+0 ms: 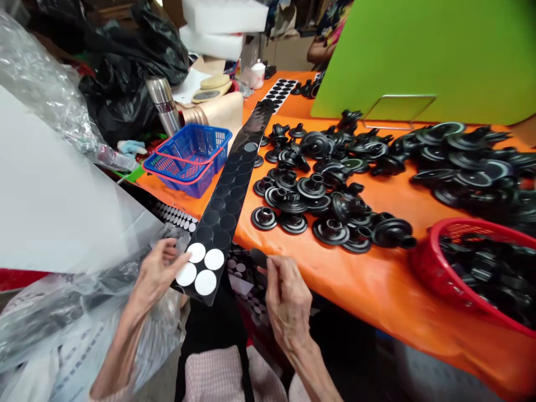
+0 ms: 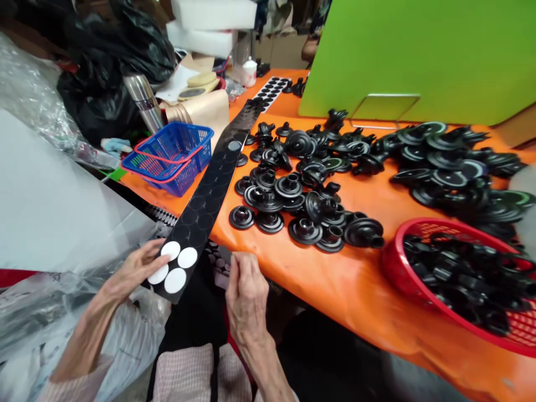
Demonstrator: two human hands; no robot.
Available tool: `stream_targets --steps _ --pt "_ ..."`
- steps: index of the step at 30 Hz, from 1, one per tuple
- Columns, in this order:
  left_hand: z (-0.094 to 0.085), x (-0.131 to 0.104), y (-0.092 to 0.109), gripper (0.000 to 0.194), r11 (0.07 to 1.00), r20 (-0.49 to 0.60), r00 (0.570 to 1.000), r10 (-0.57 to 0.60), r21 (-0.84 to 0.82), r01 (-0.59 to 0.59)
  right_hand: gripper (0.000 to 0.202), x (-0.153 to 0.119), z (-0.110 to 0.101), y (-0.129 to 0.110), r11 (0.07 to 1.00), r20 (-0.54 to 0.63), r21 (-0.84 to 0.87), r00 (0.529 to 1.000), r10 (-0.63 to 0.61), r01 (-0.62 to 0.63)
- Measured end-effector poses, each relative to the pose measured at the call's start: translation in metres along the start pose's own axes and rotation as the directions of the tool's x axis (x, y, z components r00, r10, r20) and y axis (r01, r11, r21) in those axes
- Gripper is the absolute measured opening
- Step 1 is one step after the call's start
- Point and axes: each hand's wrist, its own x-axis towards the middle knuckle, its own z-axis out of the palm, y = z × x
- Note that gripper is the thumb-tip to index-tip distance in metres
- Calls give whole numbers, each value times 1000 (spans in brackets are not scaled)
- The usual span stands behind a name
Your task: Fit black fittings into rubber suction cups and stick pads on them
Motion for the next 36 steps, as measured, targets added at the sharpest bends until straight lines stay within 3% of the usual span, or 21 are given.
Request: stream_targets --steps 2,3,5,6,7,9,11,14,15,17,19,22,24,26,27,29,32,34,36 --pt "1 -15 9 44 976 -242 953 183 162 -146 18 -4 -5 0 998 17 57 1000 -9 8" --pt "8 -24 13 39 962 -265 934 240 191 -193 20 -7 -7 -1 996 17 76 999 -46 44" --pt "32 -40 23 37 974 -27 975 222 56 -220 25 -12 -10 -6 985 26 109 990 -140 136" --pt "46 -45 27 36 981 111 975 194 -36 -191 27 -15 -12 -8 978 43 132 984 -171 164" --pt "61 -47 30 34 980 180 968 176 -122 -156 27 -16 -15 -9 973 75 166 982 -174 160" --pt "87 -47 35 30 960 228 960 165 -261 -103 26 -17 -23 -9 966 137 258 989 -56 19" --pt "105 -43 38 29 937 249 951 184 -337 -93 23 -14 -32 -4 908 161 349 970 184 -230" --pt "119 -35 46 31 963 358 898 257 -171 -207 23 -7 -44 7 734 128 460 855 503 -500" --pt "122 -31 50 32 957 330 900 283 -32 -289 25 -3 -48 10 694 98 485 821 562 -533" --pt "131 -17 58 34 869 170 912 374 279 -408 29 2 -55 18 646 37 527 775 631 -552" --pt "143 3 65 40 758 34 869 494 472 -450 31 6 -62 26 618 47 554 762 646 -558" --pt "157 33 67 36 673 44 796 604 506 -539 31 4 -69 37 591 176 553 775 606 -588" --pt "160 43 64 26 732 -5 800 600 406 -547 29 1 -72 43 634 198 518 802 563 -574" --pt "155 41 61 22 863 -63 865 498 133 -487 25 -3 -75 47 703 159 486 844 512 -519" --pt "151 36 60 24 910 -38 912 408 -61 -409 23 -4 -77 48 728 146 472 859 492 -497" --pt "144 20 59 28 895 145 961 235 -419 -155 20 -4 -80 47 748 147 459 872 467 -479" --pt "138 -4 58 27 749 391 916 84 -631 201 14 -2 -85 40 761 179 446 880 440 -471" --pt "138 -15 55 21 701 436 899 44 -655 284 19 -1 -86 34 757 161 482 894 418 -441" --pt "139 -23 51 18 715 467 882 62 -637 287 25 0 -87 29 716 146 543 889 434 -439"
